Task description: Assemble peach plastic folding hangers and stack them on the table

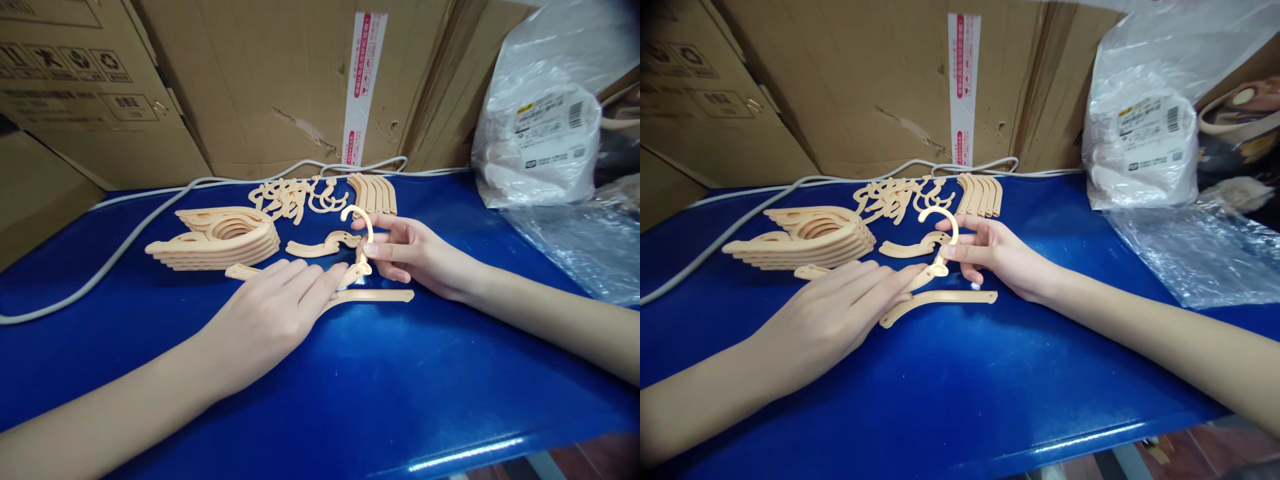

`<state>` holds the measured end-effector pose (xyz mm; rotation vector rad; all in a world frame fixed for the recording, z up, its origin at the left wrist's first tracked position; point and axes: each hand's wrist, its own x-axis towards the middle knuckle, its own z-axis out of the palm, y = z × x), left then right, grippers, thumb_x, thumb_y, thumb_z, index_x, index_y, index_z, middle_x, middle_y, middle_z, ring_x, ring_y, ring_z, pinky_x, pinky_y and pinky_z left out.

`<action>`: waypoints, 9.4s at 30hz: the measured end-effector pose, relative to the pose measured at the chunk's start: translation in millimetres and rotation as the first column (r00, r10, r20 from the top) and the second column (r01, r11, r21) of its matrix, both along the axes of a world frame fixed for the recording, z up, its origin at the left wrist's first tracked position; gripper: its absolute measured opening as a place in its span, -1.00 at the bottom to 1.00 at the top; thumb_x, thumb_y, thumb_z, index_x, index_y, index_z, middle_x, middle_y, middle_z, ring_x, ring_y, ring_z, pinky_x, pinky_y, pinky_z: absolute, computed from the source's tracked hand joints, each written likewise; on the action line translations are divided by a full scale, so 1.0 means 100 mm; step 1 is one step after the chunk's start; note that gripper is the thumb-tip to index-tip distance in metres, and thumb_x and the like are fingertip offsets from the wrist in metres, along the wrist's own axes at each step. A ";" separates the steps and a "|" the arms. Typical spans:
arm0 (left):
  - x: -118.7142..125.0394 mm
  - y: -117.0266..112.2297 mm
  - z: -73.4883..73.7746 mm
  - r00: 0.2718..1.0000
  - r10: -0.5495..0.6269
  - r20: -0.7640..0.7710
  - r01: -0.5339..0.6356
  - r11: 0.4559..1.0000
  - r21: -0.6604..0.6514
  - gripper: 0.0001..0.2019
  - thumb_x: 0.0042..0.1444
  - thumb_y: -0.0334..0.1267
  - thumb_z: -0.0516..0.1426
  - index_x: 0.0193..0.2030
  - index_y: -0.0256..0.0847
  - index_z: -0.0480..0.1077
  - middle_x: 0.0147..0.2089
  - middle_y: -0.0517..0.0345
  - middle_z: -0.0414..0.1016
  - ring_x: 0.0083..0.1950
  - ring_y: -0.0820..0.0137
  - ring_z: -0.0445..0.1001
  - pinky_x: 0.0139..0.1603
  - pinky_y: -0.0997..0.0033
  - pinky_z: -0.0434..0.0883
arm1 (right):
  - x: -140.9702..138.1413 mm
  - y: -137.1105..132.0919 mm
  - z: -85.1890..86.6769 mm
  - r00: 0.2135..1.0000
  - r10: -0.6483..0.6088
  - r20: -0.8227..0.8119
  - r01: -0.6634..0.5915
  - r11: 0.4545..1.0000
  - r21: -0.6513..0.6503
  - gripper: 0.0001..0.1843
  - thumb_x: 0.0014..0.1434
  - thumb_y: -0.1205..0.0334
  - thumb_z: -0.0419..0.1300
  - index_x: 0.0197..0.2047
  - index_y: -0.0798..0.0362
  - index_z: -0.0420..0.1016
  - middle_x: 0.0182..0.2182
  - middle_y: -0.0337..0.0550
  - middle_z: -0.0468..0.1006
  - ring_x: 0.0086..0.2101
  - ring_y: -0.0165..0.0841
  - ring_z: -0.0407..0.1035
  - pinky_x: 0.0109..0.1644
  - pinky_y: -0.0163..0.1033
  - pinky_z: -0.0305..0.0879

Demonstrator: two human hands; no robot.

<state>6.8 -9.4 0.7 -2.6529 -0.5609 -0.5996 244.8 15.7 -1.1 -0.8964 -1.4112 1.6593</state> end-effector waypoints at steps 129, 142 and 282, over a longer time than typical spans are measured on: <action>0.06 -0.08 -0.04 0.986 0.153 0.073 -0.132 0.963 -0.236 -0.68 0.41 -0.29 -0.07 0.20 -0.27 0.32 -0.12 0.05 0.58 -0.19 0.32 0.57 -0.39 0.41 0.38 | -0.11 -0.22 0.04 0.983 -0.078 0.167 0.040 0.974 0.224 -0.36 0.15 0.12 0.36 0.16 -0.09 0.09 -0.39 -0.34 0.52 -0.59 -0.47 0.37 -0.54 -0.30 0.33; 0.04 0.14 0.10 0.862 0.455 0.223 0.181 0.135 -0.974 -0.83 0.24 -0.22 0.11 -0.20 -0.25 0.48 -0.33 0.17 0.56 -0.48 0.49 0.50 -0.52 0.54 0.50 | -0.06 -0.26 0.01 0.609 -0.470 0.639 -0.507 0.388 0.769 -0.57 0.26 -0.14 0.18 -0.19 0.10 0.57 -0.30 -0.06 0.54 -0.30 -0.29 0.32 -0.24 -0.19 0.22; 0.07 0.11 0.13 0.906 0.406 0.120 0.164 -0.075 -0.984 -0.76 0.23 -0.18 0.10 -0.35 -0.27 0.49 -0.42 0.19 0.52 -0.51 0.57 0.42 -0.55 0.70 0.36 | -0.08 -0.32 -0.07 0.488 -0.624 0.611 -0.634 0.228 0.739 -0.53 0.45 0.10 -0.07 -0.34 0.09 0.54 -0.59 -0.27 0.53 -0.62 -0.46 0.28 -0.43 -0.26 0.05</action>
